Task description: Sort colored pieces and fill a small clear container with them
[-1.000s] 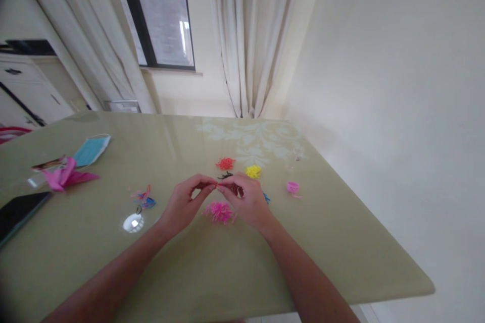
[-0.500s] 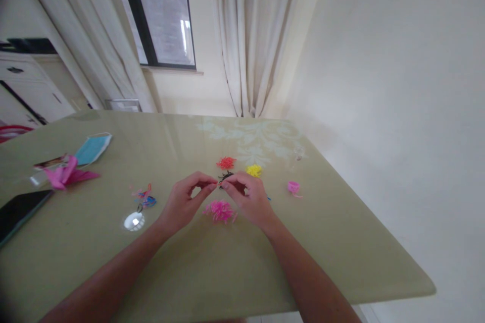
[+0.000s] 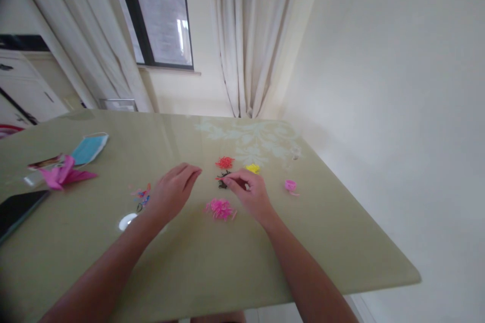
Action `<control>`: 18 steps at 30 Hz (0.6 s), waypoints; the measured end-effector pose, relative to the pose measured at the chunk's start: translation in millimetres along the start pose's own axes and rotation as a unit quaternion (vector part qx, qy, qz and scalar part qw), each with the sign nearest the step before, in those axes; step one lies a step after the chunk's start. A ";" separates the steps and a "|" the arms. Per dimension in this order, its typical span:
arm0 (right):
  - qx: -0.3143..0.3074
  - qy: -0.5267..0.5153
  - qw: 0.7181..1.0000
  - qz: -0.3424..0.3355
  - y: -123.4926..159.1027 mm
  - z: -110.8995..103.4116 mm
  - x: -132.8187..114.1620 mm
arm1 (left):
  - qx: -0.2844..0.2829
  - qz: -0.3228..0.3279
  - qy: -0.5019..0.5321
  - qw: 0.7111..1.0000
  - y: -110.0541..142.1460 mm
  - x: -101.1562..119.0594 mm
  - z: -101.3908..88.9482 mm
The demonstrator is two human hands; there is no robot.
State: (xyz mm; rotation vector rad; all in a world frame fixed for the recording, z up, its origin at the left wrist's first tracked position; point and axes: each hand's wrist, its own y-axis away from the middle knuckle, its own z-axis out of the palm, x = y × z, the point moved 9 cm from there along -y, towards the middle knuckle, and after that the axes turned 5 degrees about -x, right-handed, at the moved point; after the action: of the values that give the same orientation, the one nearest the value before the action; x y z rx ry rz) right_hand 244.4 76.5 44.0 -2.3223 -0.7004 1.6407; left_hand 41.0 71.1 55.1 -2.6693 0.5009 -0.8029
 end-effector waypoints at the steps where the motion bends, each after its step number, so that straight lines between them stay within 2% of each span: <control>1: 0.014 0.030 0.999 -0.009 -0.1 -2.0 2.4 | -0.018 -0.030 -0.075 0.997 -0.5 -10.0 -2.4; 3: 0.037 0.087 0.995 -0.024 -1.7 -5.3 7.1 | -0.058 -0.102 -0.203 0.972 1.4 -34.3 -9.3; 5: 0.048 0.141 0.989 -0.025 -7.9 -7.0 11.6 | -0.107 -0.177 -0.283 0.936 6.9 -60.8 -15.9; 7: 0.042 0.207 0.977 0.003 -21.2 -6.1 17.5 | -0.144 -0.243 -0.313 0.907 13.8 -85.0 -21.3; 9: 0.013 0.291 0.955 0.064 -40.2 -1.7 27.8 | -0.178 -0.285 -0.302 0.892 19.5 -103.7 -20.8; 10: -0.011 0.334 0.937 0.101 -50.2 1.7 35.0 | -0.194 -0.296 -0.291 0.889 21.4 -110.3 -18.4; 13: -0.019 0.366 0.920 0.140 -77.5 8.9 45.5 | -0.217 -0.295 -0.270 0.890 22.1 -118.4 -10.8; 15: -0.021 0.375 0.913 0.158 -88.2 13.9 52.1 | -0.206 -0.278 -0.267 0.899 19.8 -117.1 -9.0; 18: -0.015 0.384 0.908 0.169 -88.5 14.4 54.5 | -0.187 -0.256 -0.261 0.912 17.0 -114.7 -7.3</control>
State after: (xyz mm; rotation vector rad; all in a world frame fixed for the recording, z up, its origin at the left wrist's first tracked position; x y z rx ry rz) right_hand 222.8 178.5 32.1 -2.9025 -0.1496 0.6494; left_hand -57.0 101.8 0.7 -3.2536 -0.2178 -0.0619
